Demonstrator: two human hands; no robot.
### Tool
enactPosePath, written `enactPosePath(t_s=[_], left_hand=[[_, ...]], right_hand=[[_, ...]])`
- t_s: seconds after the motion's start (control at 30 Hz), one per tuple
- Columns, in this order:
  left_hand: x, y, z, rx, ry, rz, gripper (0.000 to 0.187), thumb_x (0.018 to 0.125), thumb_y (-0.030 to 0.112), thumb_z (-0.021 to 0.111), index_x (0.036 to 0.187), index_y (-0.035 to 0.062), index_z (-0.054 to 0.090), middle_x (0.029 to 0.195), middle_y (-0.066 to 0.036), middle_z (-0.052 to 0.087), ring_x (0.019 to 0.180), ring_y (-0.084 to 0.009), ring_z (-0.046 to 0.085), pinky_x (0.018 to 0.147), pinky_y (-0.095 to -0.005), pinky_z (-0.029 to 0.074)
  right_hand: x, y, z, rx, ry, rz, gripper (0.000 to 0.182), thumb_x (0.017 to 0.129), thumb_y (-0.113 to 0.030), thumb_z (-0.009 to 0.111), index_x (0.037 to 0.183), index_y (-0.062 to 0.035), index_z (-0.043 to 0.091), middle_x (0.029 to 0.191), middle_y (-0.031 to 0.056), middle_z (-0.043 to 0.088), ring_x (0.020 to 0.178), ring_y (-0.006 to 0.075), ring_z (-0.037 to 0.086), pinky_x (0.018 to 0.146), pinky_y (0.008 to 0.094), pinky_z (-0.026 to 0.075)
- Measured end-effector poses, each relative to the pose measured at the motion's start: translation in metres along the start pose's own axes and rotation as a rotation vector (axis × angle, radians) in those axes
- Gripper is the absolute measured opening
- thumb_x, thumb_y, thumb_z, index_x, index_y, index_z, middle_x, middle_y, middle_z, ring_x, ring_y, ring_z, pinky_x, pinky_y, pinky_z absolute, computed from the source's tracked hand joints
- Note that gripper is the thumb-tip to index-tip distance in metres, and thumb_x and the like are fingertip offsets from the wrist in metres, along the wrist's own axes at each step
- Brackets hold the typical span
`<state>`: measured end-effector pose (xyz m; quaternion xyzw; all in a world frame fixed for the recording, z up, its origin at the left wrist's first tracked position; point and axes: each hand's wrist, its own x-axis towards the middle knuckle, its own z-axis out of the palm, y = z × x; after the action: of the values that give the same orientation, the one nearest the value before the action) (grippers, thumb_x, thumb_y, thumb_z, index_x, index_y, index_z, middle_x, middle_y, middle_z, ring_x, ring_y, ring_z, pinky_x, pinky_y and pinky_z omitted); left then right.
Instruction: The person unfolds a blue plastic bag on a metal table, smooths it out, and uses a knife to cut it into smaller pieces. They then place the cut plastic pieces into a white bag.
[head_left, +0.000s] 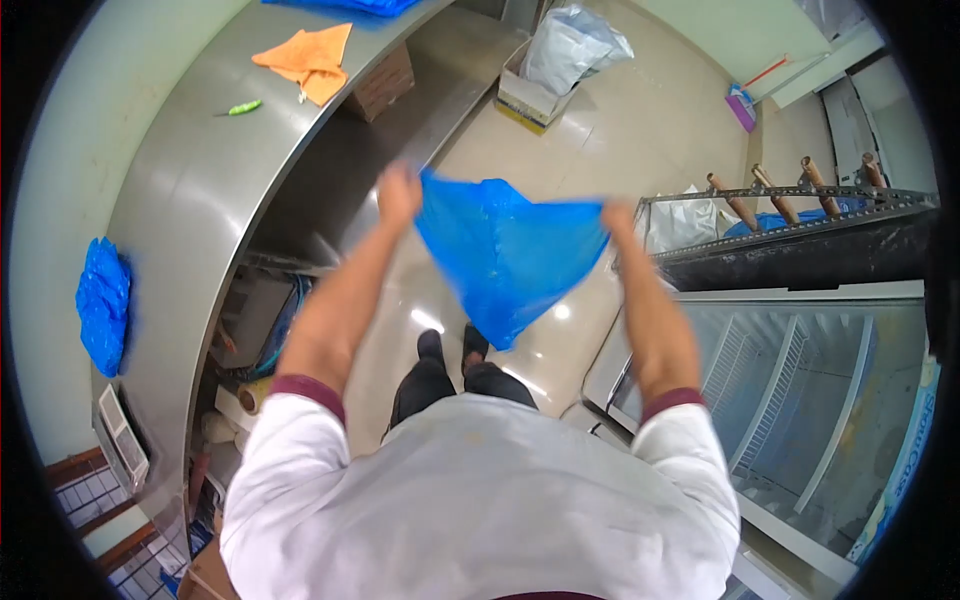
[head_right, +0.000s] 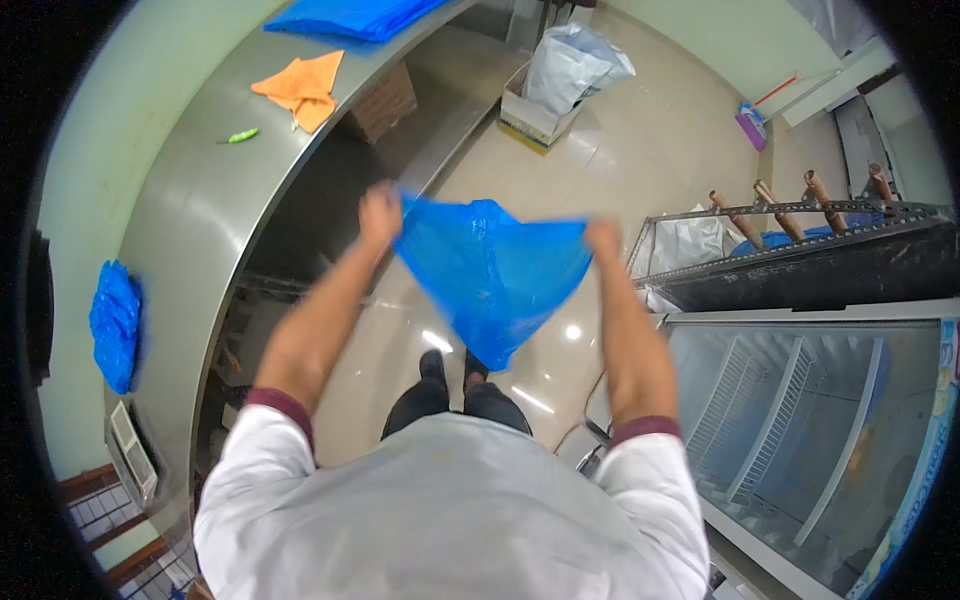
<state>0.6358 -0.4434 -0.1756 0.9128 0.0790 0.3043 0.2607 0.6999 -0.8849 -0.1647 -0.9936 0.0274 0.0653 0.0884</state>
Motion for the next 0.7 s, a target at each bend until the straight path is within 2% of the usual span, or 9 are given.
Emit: enactPosePath(t_s=[0.07, 0.1, 0.2, 0.3, 0.43, 0.47, 0.57, 0.67, 0.7], left_hand=[[0.178, 0.092, -0.077, -0.096, -0.038, -0.127, 0.035, 0.094, 0.032, 0.05, 0.106, 0.0014, 0.064, 0.106, -0.024, 0.065, 0.099, -0.0376, 0.064, 0.084, -0.049, 0.05], [0.286, 0.085, -0.105, 0.09, 0.152, 0.345, 0.03, 0.096, 0.027, 0.046, 0.096, 0.0011, 0.061, 0.091, -0.02, 0.063, 0.086, -0.037, 0.061, 0.075, -0.0466, 0.049], [0.276, 0.224, -0.255, -0.544, 0.473, 0.462, 0.029, 0.098, 0.028, 0.045, 0.103, 0.0033, 0.059, 0.095, -0.017, 0.063, 0.09, -0.0334, 0.06, 0.08, -0.0453, 0.048], [0.163, 0.139, -0.129, -0.334, 0.293, 0.357, 0.03, 0.099, 0.029, 0.045, 0.111, 0.0055, 0.058, 0.099, -0.015, 0.062, 0.094, -0.0299, 0.059, 0.085, -0.044, 0.047], [-0.212, -0.129, 0.027, 0.227, -0.38, 0.034, 0.033, 0.101, 0.031, 0.043, 0.121, 0.0085, 0.056, 0.104, -0.011, 0.062, 0.1, -0.0251, 0.057, 0.091, -0.0422, 0.046], [-0.156, -0.137, 0.023, 0.238, -0.409, -0.088, 0.033, 0.099, 0.031, 0.045, 0.121, 0.0095, 0.057, 0.107, -0.014, 0.062, 0.103, -0.0272, 0.057, 0.092, -0.0432, 0.045], [-0.264, -0.1, -0.094, 0.243, -0.938, -0.528, 0.033, 0.095, 0.029, 0.049, 0.12, 0.0122, 0.063, 0.114, -0.02, 0.063, 0.113, -0.0336, 0.056, 0.096, -0.0463, 0.044], [0.045, -0.03, -0.067, -0.02, 0.053, 0.252, 0.035, 0.094, 0.031, 0.05, 0.11, 0.0025, 0.062, 0.101, -0.027, 0.064, 0.092, -0.0446, 0.062, 0.081, -0.0521, 0.049], [0.139, 0.026, -0.113, -0.079, -0.105, 0.112, 0.036, 0.095, 0.032, 0.049, 0.102, -0.001, 0.062, 0.084, -0.026, 0.065, 0.081, -0.0444, 0.063, 0.072, -0.0495, 0.05]], right_hand=[[0.111, -0.007, -0.167, -0.426, 0.269, -0.214, 0.03, 0.092, -0.023, 0.047, 0.101, -0.0019, 0.066, 0.101, 0.022, 0.066, 0.093, 0.0377, 0.064, 0.08, 0.0498, 0.049], [0.111, -0.022, -0.268, -0.21, 0.54, -0.214, 0.03, 0.093, -0.023, 0.047, 0.101, -0.0018, 0.066, 0.101, 0.0218, 0.067, 0.092, 0.0374, 0.064, 0.079, 0.0496, 0.049], [-0.023, -0.05, -0.43, 0.569, 1.157, -0.54, 0.03, 0.093, -0.024, 0.046, 0.101, -0.0016, 0.066, 0.1, 0.021, 0.067, 0.091, 0.0364, 0.064, 0.079, 0.0488, 0.049], [-0.094, -0.009, -0.276, 0.526, 1.252, -0.438, 0.031, 0.094, -0.024, 0.046, 0.101, -0.0014, 0.066, 0.1, 0.0203, 0.067, 0.089, 0.0354, 0.063, 0.078, 0.048, 0.048], [-0.365, 0.088, 0.14, -0.025, -0.4, 0.14, 0.032, 0.095, -0.025, 0.045, 0.101, -0.0012, 0.065, 0.099, 0.0193, 0.067, 0.087, 0.0341, 0.063, 0.077, 0.0469, 0.048], [-0.403, 0.072, 0.164, 0.065, -0.483, 0.181, 0.032, 0.096, -0.025, 0.045, 0.101, -0.0011, 0.065, 0.099, 0.019, 0.067, 0.086, 0.0338, 0.062, 0.077, 0.0467, 0.048], [-0.256, 0.027, 0.159, 0.046, -0.32, 0.094, 0.032, 0.096, -0.025, 0.044, 0.101, -0.001, 0.065, 0.098, 0.0183, 0.068, 0.085, 0.0328, 0.062, 0.076, 0.0459, 0.047], [-0.025, -0.014, -0.066, -0.111, 0.177, -0.002, 0.033, 0.097, -0.026, 0.044, 0.101, -0.0008, 0.065, 0.098, 0.0175, 0.068, 0.083, 0.0318, 0.061, 0.075, 0.0451, 0.047], [-0.006, -0.029, -0.165, -0.039, 0.409, -0.033, 0.033, 0.097, -0.026, 0.044, 0.101, -0.0007, 0.065, 0.098, 0.0173, 0.068, 0.083, 0.0315, 0.061, 0.075, 0.0448, 0.047]])
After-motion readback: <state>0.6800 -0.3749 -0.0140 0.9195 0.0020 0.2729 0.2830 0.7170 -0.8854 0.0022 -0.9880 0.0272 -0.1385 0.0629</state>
